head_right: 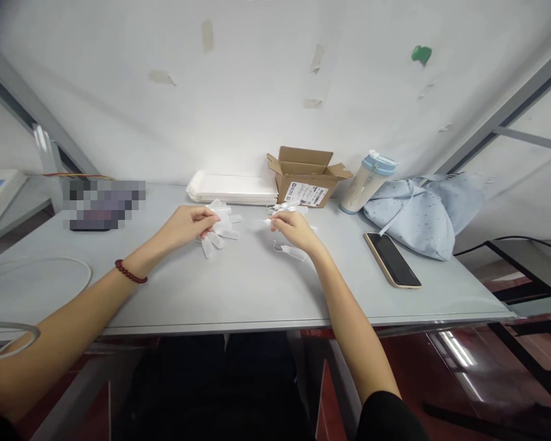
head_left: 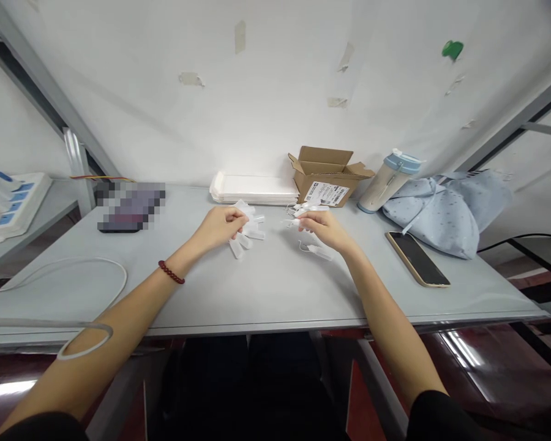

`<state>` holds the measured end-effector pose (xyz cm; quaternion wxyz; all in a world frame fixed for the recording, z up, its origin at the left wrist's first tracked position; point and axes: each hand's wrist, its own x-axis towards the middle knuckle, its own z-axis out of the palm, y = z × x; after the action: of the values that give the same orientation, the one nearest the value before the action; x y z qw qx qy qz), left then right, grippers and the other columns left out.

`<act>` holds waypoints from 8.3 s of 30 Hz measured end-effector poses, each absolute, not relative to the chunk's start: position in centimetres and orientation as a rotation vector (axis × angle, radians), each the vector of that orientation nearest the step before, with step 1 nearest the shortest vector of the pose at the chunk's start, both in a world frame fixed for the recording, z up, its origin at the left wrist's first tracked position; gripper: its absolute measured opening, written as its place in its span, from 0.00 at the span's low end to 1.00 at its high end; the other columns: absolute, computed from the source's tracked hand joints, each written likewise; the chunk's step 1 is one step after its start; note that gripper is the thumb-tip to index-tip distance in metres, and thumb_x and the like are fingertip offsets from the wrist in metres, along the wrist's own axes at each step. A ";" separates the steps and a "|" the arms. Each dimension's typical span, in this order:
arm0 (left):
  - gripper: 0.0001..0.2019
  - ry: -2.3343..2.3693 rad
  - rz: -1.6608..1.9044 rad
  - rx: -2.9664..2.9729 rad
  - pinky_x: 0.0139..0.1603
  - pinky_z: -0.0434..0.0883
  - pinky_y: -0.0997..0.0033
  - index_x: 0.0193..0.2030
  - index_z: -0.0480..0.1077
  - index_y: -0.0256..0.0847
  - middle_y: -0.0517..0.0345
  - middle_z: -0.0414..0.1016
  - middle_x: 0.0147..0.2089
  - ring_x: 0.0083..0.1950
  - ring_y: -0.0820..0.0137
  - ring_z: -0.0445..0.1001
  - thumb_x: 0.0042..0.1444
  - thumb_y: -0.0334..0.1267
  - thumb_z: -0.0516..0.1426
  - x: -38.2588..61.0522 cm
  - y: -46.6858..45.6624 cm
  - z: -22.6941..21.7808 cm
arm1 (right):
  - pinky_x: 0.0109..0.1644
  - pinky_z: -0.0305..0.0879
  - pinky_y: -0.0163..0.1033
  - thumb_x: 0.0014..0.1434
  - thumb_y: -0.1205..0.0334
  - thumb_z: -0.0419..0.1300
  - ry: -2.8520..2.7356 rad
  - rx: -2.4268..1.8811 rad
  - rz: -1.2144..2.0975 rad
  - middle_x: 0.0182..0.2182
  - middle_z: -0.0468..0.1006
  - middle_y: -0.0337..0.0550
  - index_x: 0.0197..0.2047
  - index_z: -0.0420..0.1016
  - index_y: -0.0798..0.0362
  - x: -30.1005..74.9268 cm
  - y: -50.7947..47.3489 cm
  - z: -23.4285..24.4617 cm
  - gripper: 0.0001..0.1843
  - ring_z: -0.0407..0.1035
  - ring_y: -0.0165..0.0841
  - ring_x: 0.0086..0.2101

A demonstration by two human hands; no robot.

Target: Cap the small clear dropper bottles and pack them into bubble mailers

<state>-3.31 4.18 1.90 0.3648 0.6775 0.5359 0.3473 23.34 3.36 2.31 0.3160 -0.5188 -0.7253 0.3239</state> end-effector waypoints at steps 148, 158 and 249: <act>0.05 1.306 1.130 1.469 0.21 0.59 0.76 0.27 0.73 0.35 0.60 0.69 0.22 0.21 0.77 0.64 0.46 0.35 0.61 -4.9 5.0 3.0 | 0.24 0.50 0.32 0.56 0.49 0.60 -1.605 -1.174 1.092 0.20 0.70 0.35 0.37 0.71 0.54 21.2 2.2 2.2 0.16 0.55 0.23 0.19; 0.04 1.536 0.981 1.506 0.21 0.61 0.75 0.23 0.72 0.36 0.58 0.72 0.21 0.20 0.74 0.66 0.44 0.35 0.60 -5.3 5.8 1.9 | 0.28 0.54 0.35 0.52 0.51 0.63 -1.926 -1.729 0.752 0.24 0.76 0.42 0.28 0.72 0.55 25.4 3.6 2.8 0.15 0.64 0.28 0.25; 0.17 0.960 0.674 2.038 0.26 0.56 0.74 0.21 0.69 0.36 0.62 0.64 0.21 0.24 0.76 0.59 0.58 0.42 0.55 -1.4 2.1 1.2 | 0.30 0.56 0.35 0.54 0.56 0.58 -1.964 -1.186 1.244 0.20 0.66 0.35 0.28 0.75 0.57 20.6 1.5 2.6 0.12 0.59 0.27 0.24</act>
<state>-1.42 2.08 1.20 0.3850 0.7999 0.3769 0.2644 20.62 1.51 2.61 0.2631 -0.4384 -0.7260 0.4598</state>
